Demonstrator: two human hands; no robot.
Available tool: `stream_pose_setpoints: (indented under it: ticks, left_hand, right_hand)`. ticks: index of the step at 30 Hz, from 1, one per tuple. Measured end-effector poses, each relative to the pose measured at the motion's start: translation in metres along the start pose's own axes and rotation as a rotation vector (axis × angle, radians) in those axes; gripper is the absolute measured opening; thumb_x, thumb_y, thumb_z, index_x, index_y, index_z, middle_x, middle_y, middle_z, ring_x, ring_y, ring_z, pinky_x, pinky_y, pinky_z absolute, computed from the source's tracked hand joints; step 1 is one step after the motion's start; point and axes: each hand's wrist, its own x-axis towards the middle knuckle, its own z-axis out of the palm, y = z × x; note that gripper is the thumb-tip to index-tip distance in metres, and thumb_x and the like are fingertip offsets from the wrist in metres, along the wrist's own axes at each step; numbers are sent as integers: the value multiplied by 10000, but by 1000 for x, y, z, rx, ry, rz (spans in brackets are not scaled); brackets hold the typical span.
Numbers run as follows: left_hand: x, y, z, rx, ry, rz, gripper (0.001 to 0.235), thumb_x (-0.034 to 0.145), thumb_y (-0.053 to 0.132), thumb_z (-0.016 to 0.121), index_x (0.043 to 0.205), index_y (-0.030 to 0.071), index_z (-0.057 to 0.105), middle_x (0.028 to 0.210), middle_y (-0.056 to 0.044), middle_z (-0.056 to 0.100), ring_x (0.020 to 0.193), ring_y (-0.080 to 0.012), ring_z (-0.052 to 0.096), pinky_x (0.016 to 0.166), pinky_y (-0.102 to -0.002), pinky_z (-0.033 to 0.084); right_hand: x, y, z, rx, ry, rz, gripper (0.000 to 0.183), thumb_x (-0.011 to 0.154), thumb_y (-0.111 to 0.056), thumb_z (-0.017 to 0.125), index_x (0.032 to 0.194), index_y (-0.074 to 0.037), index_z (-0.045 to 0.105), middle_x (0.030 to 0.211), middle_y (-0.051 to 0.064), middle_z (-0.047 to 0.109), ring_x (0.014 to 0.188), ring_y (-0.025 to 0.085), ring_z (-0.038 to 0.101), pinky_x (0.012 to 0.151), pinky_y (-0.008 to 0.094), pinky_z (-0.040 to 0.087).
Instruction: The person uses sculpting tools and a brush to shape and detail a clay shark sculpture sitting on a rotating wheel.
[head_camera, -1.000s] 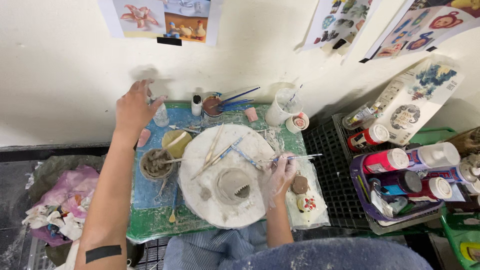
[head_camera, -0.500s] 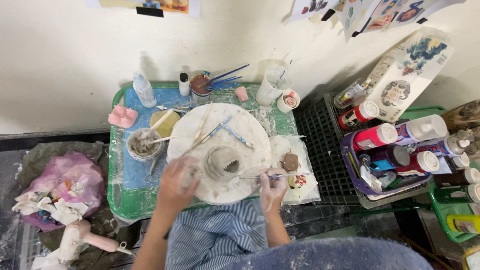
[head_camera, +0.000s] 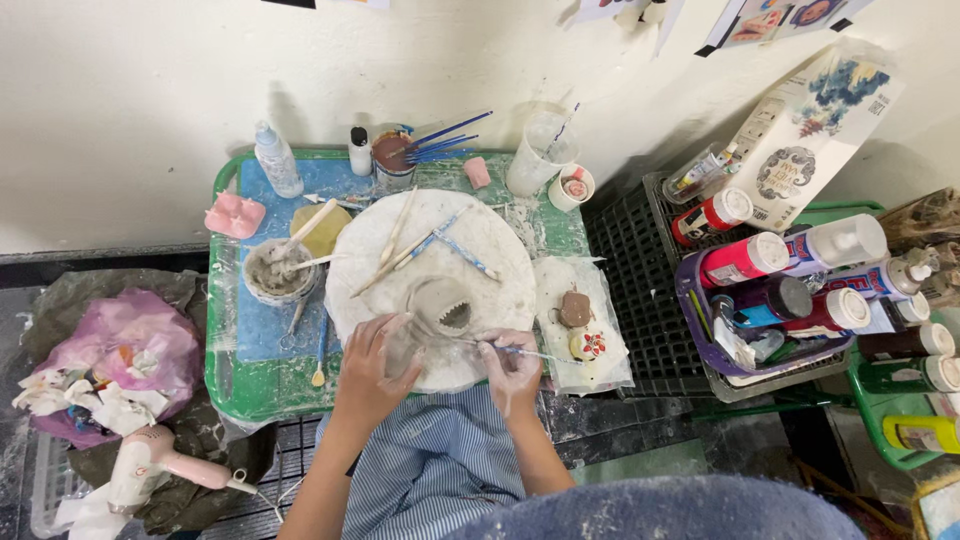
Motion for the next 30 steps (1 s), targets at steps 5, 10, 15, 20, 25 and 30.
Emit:
stream_pose_setpoints:
  ticks: [5,10,15,20,25,30]
  left_hand:
    - [-5,1,2,1,-13,0,601,762,205,792,1312,76,586,1275,-140,613,1172,-358,573,1019,-469,456]
    - [-7,4,2,33,-8,-4,607,764,220,799,1322,92,595,1257,-133,614,1173,-354,571,1026,-468,442]
    - [-3,10,6,81,18,7,668,733,250,814,1337,101,568,1224,-108,621,1140,-325,575,995,-457,430]
    - [-1,11,8,73,9,18,698,725,254,817,1356,102,561,1218,-107,608,1130,-323,567,977,-460,424]
    - [-3,10,10,97,14,1,682,728,274,827,1343,116,577,1197,-95,604,1118,-305,563,972,-457,412]
    - [-7,4,10,136,52,-27,700,705,319,835,1327,114,587,1243,-86,578,1168,-296,540,1001,-474,381]
  right_hand:
    - [5,-5,1,-34,81,75,246,921,128,649,1035,-14,484,1024,174,702,914,202,715,832,331,621]
    - [5,-11,-4,-8,114,101,234,932,103,651,1043,-22,487,1008,160,689,862,192,710,790,304,605]
    - [2,-7,-2,-66,9,57,245,926,104,670,1029,-26,488,1023,159,696,927,174,692,851,293,592]
    - [1,-6,-8,-83,103,77,246,916,93,685,1025,-27,500,999,150,708,880,171,695,803,292,589]
    - [4,-8,-8,-181,15,25,256,888,92,711,1001,-23,511,998,152,714,941,162,703,833,287,593]
    - [13,-13,-15,-189,126,109,221,893,83,703,988,-26,535,983,136,724,871,151,702,779,275,588]
